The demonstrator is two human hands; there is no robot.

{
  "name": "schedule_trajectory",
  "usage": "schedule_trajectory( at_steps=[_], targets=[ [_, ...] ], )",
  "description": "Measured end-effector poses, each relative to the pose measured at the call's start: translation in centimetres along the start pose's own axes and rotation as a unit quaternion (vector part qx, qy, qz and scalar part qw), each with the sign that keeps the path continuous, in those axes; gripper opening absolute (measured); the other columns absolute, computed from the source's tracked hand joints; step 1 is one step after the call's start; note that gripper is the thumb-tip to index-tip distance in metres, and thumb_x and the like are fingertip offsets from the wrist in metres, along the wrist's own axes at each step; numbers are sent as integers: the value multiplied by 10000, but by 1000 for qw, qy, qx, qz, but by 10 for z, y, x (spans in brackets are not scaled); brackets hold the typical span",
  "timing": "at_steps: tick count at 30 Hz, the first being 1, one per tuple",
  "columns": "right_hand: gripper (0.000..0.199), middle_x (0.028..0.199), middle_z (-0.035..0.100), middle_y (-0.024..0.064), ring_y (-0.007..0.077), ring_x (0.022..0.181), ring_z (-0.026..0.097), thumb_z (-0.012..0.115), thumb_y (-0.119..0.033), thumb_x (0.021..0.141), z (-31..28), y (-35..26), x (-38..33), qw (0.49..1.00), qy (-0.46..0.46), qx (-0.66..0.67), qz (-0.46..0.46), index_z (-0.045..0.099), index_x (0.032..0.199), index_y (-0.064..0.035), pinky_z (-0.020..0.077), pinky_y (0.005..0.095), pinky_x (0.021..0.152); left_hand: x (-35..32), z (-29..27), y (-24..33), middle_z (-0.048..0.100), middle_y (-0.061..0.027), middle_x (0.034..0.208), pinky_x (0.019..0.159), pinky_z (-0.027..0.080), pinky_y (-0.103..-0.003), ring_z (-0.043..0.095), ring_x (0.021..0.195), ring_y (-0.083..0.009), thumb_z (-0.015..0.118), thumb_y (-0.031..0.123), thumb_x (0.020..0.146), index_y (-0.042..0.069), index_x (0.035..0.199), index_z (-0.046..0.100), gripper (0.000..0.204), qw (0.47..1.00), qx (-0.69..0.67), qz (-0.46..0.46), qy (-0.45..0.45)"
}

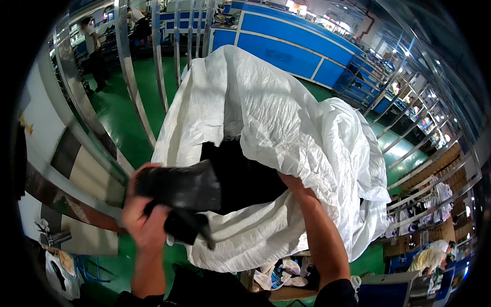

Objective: The person retrieves plastic shoe inserts from a large bag, inserts them into sneakers by hand, fastens the straps, and places the shoes onto the conveyor belt.

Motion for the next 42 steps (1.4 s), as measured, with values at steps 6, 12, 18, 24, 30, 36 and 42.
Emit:
schedule_trajectory(
  at_steps=[6, 12, 18, 24, 30, 36, 42],
  targets=[
    [719, 1265, 641, 121, 292, 1214, 564, 770, -545, 767, -5, -10, 28, 974, -208, 86, 42, 613, 1295, -82, 416, 358, 1061, -51, -54, 17, 612, -317, 1152, 890, 530, -427, 666, 1018, -385, 774, -20, 601, -83, 783, 693, 209, 944, -190, -191, -192],
    [684, 1315, 613, 118, 304, 1231, 549, 761, -548, 788, -6, -16, 1, 948, -208, 203, 131, 628, 1285, -97, 400, 365, 1074, -145, -92, -1, 659, -225, 1135, 873, 531, -397, 669, 1001, -297, 664, -141, 662, -76, 909, 703, 259, 910, -98, -342, -212],
    [767, 1305, 582, 243, 376, 1246, 534, 767, -484, 791, 22, -17, -40, 923, -350, 81, 135, 505, 1395, -91, 377, 411, 1096, -191, -108, -9, 660, -155, 1151, 884, 502, -319, 635, 1032, -217, 807, 25, 765, -77, 981, 688, 268, 886, -144, -429, -104],
    [940, 1416, 393, 342, 514, 1290, 436, 856, -319, 682, -18, -73, -79, 951, -284, -39, -113, 382, 1475, -147, 373, 515, 1097, -192, -115, 0, 657, -155, 1160, 900, 496, -312, 635, 1033, -213, 809, 47, 780, -80, 986, 684, 272, 888, -164, -417, -103],
    [986, 1397, 419, 320, 472, 1294, 463, 858, -282, 685, 4, -30, -85, 947, -287, -54, -137, 320, 1502, -163, 380, 512, 1110, -181, -104, 8, 655, -149, 1173, 892, 500, -315, 633, 1029, -205, 797, 21, 775, -79, 962, 685, 240, 867, -175, -458, -92],
    [979, 1420, 433, 238, 446, 1326, 429, 851, -227, 678, -22, -73, -78, 941, -321, 43, -97, 321, 1499, -170, 379, 478, 1119, -193, -106, -2, 655, -146, 1161, 876, 496, -302, 631, 1000, -188, 807, 42, 764, -74, 945, 688, 245, 867, -136, -458, -141],
    [928, 1410, 449, 216, 400, 1335, 428, 841, -175, 672, -4, -60, -87, 943, -309, 95, -72, 378, 1475, -136, 372, 440, 1127, -206, -115, -3, 669, -106, 1050, 830, 500, -289, 630, 952, -171, 776, 93, 806, -53, 940, 686, 218, 823, -147, -541, -86]
  ],
)
Point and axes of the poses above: each hand's wrist, its own x-axis towards the middle knuckle, its own z-axis out of the palm, y = z × x, the point moved 5 cm from there along x, towards the middle knuckle
